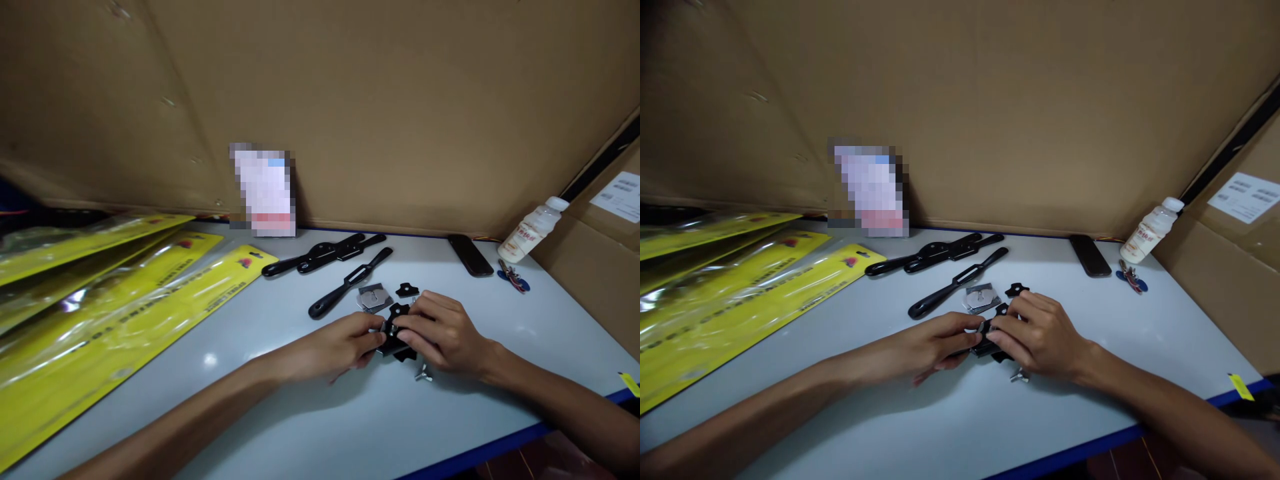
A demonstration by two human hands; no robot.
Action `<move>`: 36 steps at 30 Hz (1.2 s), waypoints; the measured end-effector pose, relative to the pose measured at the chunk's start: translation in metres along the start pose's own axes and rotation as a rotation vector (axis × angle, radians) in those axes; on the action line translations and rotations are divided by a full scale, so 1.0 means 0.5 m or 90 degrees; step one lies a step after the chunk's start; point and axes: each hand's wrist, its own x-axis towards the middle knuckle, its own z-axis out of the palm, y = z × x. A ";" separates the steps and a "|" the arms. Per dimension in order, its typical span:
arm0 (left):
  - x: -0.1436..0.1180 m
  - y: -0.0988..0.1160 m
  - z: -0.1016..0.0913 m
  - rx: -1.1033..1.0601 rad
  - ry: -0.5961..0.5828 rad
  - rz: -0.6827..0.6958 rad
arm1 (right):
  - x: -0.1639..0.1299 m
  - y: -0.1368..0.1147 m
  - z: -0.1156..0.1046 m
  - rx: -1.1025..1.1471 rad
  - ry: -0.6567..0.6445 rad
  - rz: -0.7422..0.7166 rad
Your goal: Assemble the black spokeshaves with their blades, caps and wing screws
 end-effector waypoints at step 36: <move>0.008 -0.039 -0.082 0.563 0.551 0.060 | -0.026 0.198 -0.027 -0.246 -0.234 0.534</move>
